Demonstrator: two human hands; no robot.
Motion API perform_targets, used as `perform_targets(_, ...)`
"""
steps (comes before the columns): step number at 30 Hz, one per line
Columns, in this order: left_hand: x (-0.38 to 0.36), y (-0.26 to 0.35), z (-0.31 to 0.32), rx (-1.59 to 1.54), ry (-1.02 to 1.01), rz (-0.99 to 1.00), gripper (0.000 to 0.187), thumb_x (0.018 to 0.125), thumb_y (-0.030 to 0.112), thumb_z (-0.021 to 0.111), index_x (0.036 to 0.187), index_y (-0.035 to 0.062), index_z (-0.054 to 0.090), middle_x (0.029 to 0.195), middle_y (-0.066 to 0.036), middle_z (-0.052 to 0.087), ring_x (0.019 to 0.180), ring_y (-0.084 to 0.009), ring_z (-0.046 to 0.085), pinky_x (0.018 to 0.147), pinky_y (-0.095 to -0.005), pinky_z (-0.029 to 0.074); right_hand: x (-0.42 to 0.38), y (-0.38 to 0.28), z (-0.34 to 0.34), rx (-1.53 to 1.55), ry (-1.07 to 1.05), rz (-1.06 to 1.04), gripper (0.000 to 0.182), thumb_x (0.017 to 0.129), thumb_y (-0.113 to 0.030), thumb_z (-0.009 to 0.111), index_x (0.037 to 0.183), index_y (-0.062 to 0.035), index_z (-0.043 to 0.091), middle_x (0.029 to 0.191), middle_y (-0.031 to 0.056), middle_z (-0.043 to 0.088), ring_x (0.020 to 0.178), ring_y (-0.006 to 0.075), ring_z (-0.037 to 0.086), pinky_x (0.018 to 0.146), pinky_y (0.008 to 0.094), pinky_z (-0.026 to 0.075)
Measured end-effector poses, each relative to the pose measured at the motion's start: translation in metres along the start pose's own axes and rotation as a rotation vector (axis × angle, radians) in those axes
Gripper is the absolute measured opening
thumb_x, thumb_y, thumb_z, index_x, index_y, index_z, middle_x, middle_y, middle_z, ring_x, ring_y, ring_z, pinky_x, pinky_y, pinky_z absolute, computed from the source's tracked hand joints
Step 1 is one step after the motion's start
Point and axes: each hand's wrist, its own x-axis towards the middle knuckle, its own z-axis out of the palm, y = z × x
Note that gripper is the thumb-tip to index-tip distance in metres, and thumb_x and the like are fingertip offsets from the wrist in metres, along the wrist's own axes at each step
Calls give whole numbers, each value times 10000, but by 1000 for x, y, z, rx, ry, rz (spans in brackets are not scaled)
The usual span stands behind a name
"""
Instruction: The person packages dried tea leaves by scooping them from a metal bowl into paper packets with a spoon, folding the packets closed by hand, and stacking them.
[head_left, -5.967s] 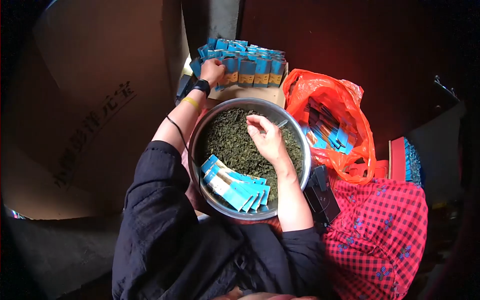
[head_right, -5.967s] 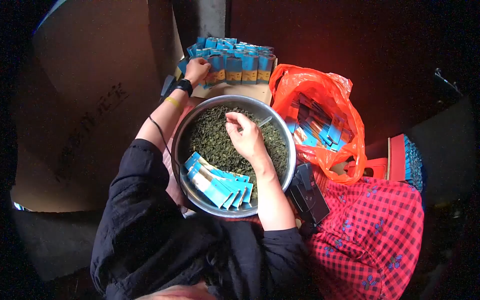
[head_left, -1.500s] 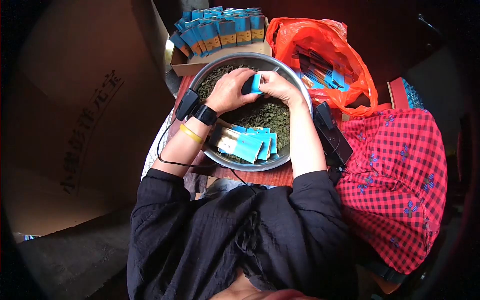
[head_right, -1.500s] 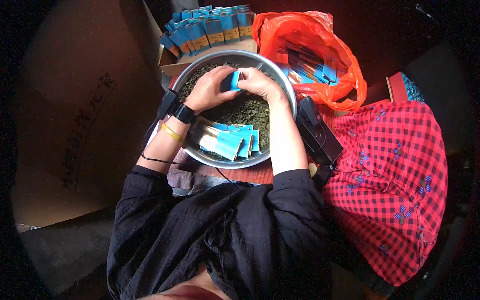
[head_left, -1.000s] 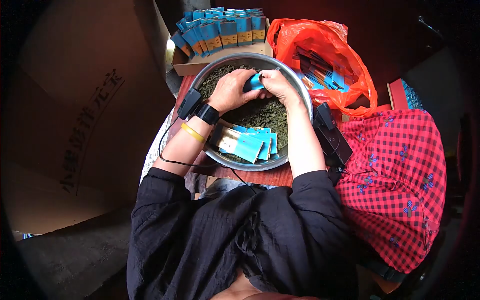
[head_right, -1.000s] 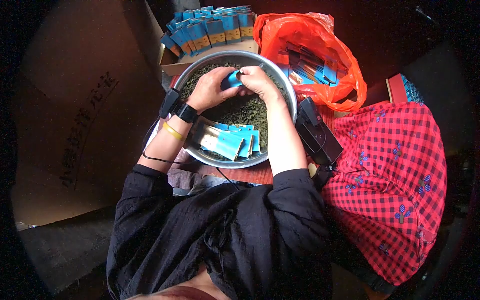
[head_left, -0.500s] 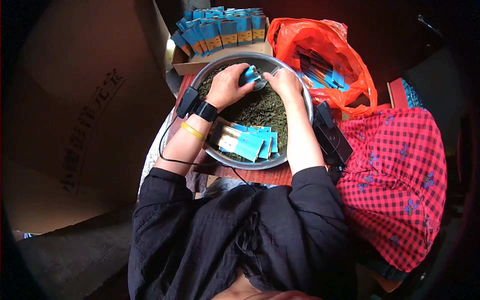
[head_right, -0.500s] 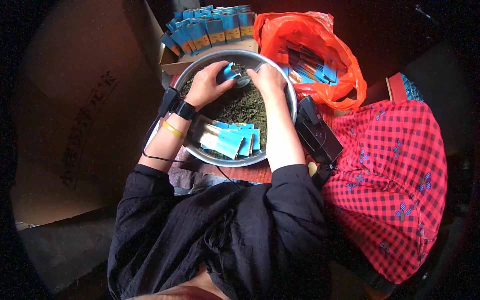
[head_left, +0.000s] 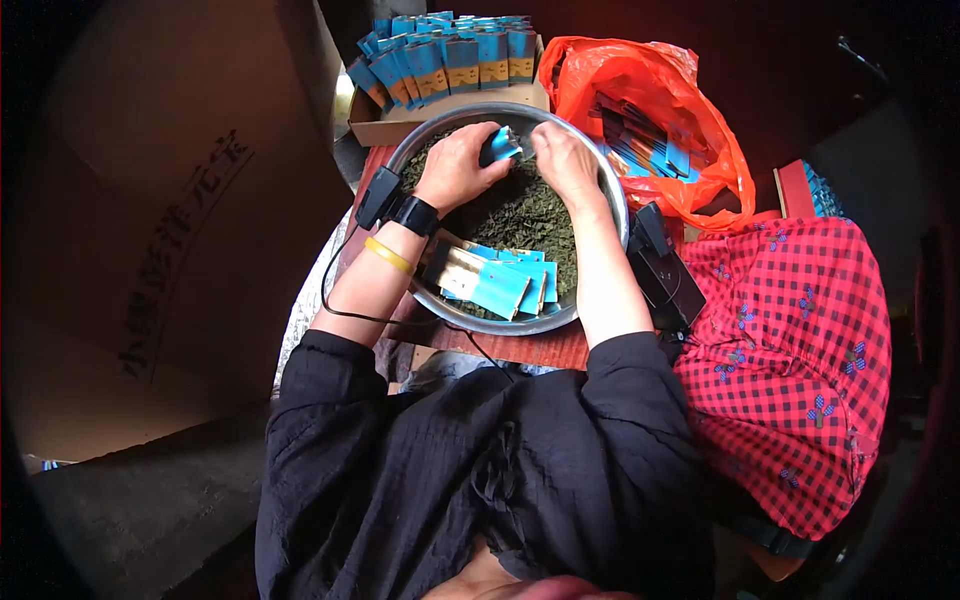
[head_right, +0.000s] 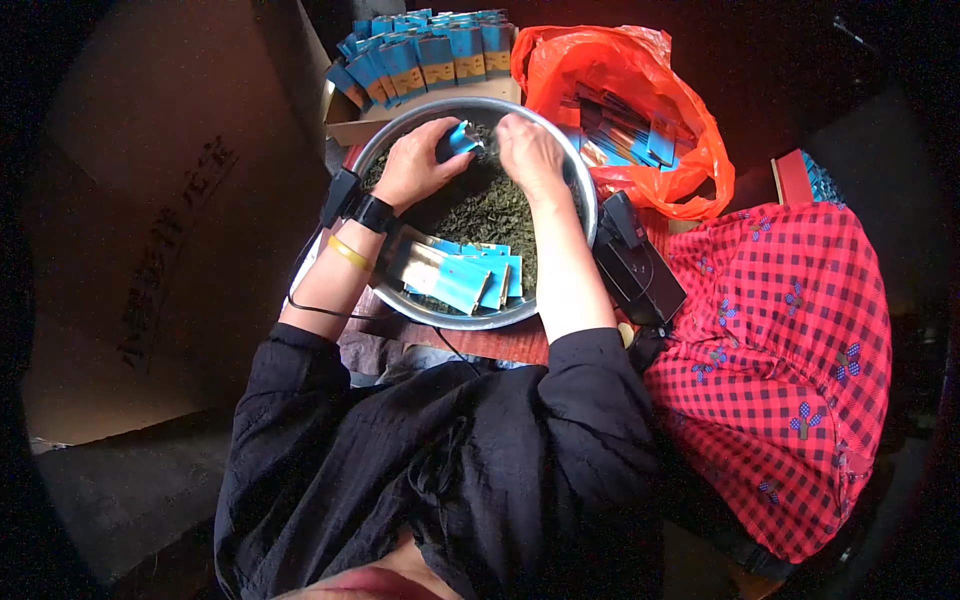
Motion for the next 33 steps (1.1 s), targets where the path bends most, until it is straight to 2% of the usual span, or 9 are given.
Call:
perform_targets(5,1,-4,1,-1,17,2,488,755,298,730,1156,48,607,1109,-166,655,1018,-338,631,865,-413,517,0,14,11,164,-308,137,213,920,-260,565,938,-66,651,796,128,688,791,282,679,747,394,514)
perform_targets(6,1,-4,1,3,10,-5,489,756,297,732,1158,49,606,1105,-165,656,1015,-338,632,864,-413,518,3,17,15,238,-286,153,216,936,-236,551,950,-40,642,753,83,680,732,189,666,696,345,514)
perform_targets(11,2,-5,2,7,12,-13,499,757,298,735,1169,53,599,1098,-167,657,1010,-341,633,867,-416,517,8,21,13,403,-213,271,214,955,-206,532,939,-19,635,713,65,654,653,146,626,606,306,494)
perform_targets(13,3,-2,-1,15,16,-8,505,758,299,734,1177,54,593,1093,-171,657,1007,-345,633,867,-419,516,13,27,8,409,-64,426,292,953,-293,494,965,-37,634,825,168,687,861,352,673,769,424,505)
perform_targets(15,3,-1,-2,16,-21,-47,535,766,298,752,1208,43,589,1147,-183,642,1057,-343,624,906,-412,506,16,24,3,419,189,331,313,965,-309,464,954,-36,616,880,213,671,862,405,650,733,461,497)
perform_targets(19,2,-2,1,37,-15,-53,565,756,316,756,1218,45,578,1152,-183,639,1057,-354,618,902,-419,506,12,-3,-12,418,311,229,264,963,-276,496,913,-40,604,836,200,665,797,407,648,680,466,497)
perform_targets(21,2,-1,1,29,-6,-58,561,755,307,756,1217,44,577,1146,-184,641,1051,-358,620,892,-421,510,8,-18,-8,249,392,-60,227,980,-229,519,908,-31,602,729,135,651,686,292,658,617,378,497)
perform_targets(25,3,-5,2,23,-9,-81,570,752,330,733,1215,42,567,1140,-180,640,1050,-355,615,892,-433,503,5,-36,-9,257,363,-356,132,940,-192,590,921,-65,618,808,136,655,761,330,654,651,401,504)
perform_targets(33,4,-1,-1,5,11,-109,557,755,304,762,1209,36,582,1131,-193,645,1047,-344,632,886,-411,513,7,-8,-17,34,241,18,244,970,-309,506,988,-86,603,866,194,666,841,403,636,716,486,488)
